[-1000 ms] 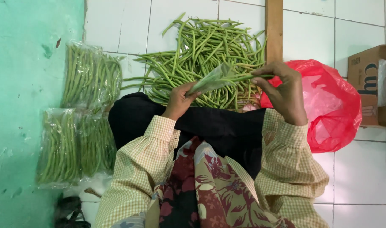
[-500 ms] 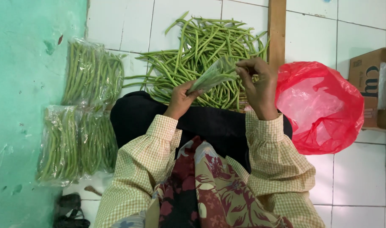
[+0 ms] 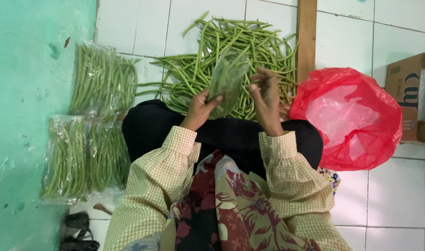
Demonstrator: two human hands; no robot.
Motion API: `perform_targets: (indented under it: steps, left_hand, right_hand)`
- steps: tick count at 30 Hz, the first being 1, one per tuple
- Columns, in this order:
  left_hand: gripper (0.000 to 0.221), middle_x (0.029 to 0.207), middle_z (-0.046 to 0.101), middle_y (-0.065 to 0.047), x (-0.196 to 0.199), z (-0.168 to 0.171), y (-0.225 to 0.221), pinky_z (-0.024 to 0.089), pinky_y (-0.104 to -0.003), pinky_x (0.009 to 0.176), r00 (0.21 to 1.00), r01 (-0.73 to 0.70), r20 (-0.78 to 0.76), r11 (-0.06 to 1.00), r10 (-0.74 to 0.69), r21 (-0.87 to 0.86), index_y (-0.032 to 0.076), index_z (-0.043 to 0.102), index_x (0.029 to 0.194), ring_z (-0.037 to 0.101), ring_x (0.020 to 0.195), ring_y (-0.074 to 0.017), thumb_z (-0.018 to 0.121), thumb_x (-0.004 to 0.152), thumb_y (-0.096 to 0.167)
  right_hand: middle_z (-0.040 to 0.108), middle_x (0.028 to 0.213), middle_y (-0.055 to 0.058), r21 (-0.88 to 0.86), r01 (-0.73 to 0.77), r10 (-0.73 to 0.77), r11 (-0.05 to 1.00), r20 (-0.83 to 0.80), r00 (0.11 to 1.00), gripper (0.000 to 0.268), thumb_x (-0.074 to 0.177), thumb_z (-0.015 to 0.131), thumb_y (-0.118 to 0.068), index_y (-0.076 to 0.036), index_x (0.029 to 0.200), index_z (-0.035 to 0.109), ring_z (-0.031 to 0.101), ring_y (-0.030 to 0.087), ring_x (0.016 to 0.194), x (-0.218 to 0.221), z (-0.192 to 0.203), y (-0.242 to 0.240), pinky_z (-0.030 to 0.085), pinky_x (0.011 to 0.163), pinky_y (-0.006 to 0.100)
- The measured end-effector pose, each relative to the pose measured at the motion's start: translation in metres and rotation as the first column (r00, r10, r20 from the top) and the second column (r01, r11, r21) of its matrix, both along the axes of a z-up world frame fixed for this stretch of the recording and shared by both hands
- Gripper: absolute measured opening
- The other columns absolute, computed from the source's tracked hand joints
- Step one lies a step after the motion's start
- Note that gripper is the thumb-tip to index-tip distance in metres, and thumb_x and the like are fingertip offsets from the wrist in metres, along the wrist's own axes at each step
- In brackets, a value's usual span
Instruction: Packing long green beans into clear plastic bags while sitting on the floor
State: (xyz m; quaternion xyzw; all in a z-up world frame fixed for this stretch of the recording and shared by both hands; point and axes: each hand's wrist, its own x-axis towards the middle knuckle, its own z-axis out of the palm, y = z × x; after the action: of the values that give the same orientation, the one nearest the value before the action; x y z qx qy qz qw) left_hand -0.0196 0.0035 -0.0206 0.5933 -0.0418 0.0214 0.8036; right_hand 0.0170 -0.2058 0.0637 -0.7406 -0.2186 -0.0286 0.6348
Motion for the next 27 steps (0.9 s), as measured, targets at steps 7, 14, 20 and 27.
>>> perform_targets:
  steps: [7,14,20,27]
  left_hand:
    - [0.018,0.092,0.073,-0.005,-0.002,-0.01,-0.005,0.062,-0.035,0.078,0.995,0.021,-0.091,0.996,-0.029,-0.084,0.003,0.07,0.109,0.066,0.087,-0.0104,0.065,0.106,0.02]
    - [0.024,0.088,0.075,-0.009,-0.005,0.013,-0.006,0.06,-0.03,0.073,0.99,-0.051,-0.125,0.994,0.063,0.102,0.004,0.074,0.111,0.067,0.08,-0.01,0.083,0.093,0.018]
    - [0.029,0.093,0.076,-0.008,-0.005,-0.002,-0.006,0.061,-0.03,0.073,0.981,-0.051,-0.179,0.992,0.07,0.111,0.005,0.074,0.115,0.068,0.083,-0.0099,0.084,0.091,0.018]
    - [0.031,0.094,0.076,-0.007,-0.003,-0.003,-0.005,0.059,-0.027,0.07,0.981,-0.058,-0.176,0.989,0.082,0.134,0.006,0.073,0.115,0.064,0.08,-0.0079,0.084,0.091,0.023]
  right_hand:
    - [0.069,0.114,0.026,-0.049,-0.12,0.095,0.991,-0.358,0.929,0.052,0.092,0.083,-0.014,0.005,0.131,0.055,0.07,0.041,0.109,-0.031,-0.086,0.021,0.058,0.092,0.054]
    - [0.075,0.097,0.019,0.005,0.026,-0.022,1.0,-0.383,0.923,0.024,0.095,0.08,-0.01,0.003,0.113,0.071,0.071,0.025,0.092,-0.027,-0.12,0.001,0.06,0.082,0.041]
    - [0.076,0.094,0.016,0.068,0.054,-0.018,0.996,-0.443,0.896,0.03,0.088,0.087,-0.011,0.0,0.113,0.073,0.069,0.018,0.087,-0.039,-0.11,0.007,0.059,0.08,0.037]
    - [0.076,0.099,0.012,0.107,0.088,-0.034,0.99,-0.428,0.903,0.023,0.095,0.08,-0.011,-0.002,0.114,0.071,0.068,0.016,0.092,-0.038,-0.129,0.002,0.059,0.084,0.036]
